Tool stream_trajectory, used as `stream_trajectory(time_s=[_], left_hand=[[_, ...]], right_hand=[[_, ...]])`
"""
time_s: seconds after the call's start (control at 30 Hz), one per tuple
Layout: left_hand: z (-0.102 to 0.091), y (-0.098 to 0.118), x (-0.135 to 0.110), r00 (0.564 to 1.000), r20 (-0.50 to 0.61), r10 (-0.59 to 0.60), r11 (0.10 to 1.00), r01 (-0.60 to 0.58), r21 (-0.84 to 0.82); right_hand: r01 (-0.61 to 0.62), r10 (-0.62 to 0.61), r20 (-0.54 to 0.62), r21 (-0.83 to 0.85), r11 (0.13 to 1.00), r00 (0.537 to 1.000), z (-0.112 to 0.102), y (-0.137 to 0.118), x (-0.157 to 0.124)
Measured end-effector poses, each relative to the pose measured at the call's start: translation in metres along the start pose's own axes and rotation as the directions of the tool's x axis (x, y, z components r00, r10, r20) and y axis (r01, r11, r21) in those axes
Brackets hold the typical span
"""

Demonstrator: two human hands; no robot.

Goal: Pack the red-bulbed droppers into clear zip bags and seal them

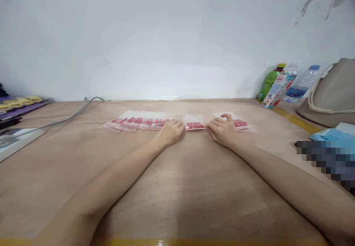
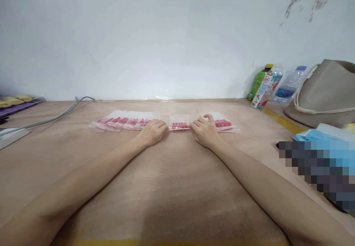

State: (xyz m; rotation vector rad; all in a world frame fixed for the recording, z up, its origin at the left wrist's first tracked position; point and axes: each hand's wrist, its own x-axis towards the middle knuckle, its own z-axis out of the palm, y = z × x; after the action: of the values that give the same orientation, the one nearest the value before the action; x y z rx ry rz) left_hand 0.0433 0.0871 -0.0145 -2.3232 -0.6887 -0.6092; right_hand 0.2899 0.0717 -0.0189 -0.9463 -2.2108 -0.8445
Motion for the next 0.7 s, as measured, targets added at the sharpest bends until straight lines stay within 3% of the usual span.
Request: stream_trajectory(time_s=[0.13, 0.3, 0.4, 0.53, 0.7], left_hand=[[0.001, 0.004, 0.001, 1.0, -0.002, -0.024, 1.0, 0.024, -0.017], [-0.01, 0.007, 0.002, 0.999, -0.009, -0.038, 0.998, 0.038, -0.057], [-0.02, 0.003, -0.004, 0.988, -0.003, -0.154, 0.988, 0.154, -0.03], [-0.029, -0.006, -0.018, 0.941, 0.055, -0.335, 0.941, 0.332, 0.061], [-0.031, -0.012, -0.031, 0.911, 0.088, -0.403, 0.914, 0.397, 0.086]], right_hand=[[-0.006, 0.0, 0.065, 0.091, 0.996, 0.998, 0.0, -0.002, 0.001], [-0.119, 0.102, 0.097, 0.197, 0.973, 0.99, 0.007, -0.01, 0.001], [-0.147, 0.138, 0.051, 0.242, 0.959, 0.989, 0.009, -0.006, 0.0], [-0.219, 0.252, -0.085, 0.284, 0.933, 0.964, 0.0, 0.014, -0.002], [-0.41, 0.453, -0.124, 0.269, 0.872, 0.883, -0.01, 0.053, -0.024]])
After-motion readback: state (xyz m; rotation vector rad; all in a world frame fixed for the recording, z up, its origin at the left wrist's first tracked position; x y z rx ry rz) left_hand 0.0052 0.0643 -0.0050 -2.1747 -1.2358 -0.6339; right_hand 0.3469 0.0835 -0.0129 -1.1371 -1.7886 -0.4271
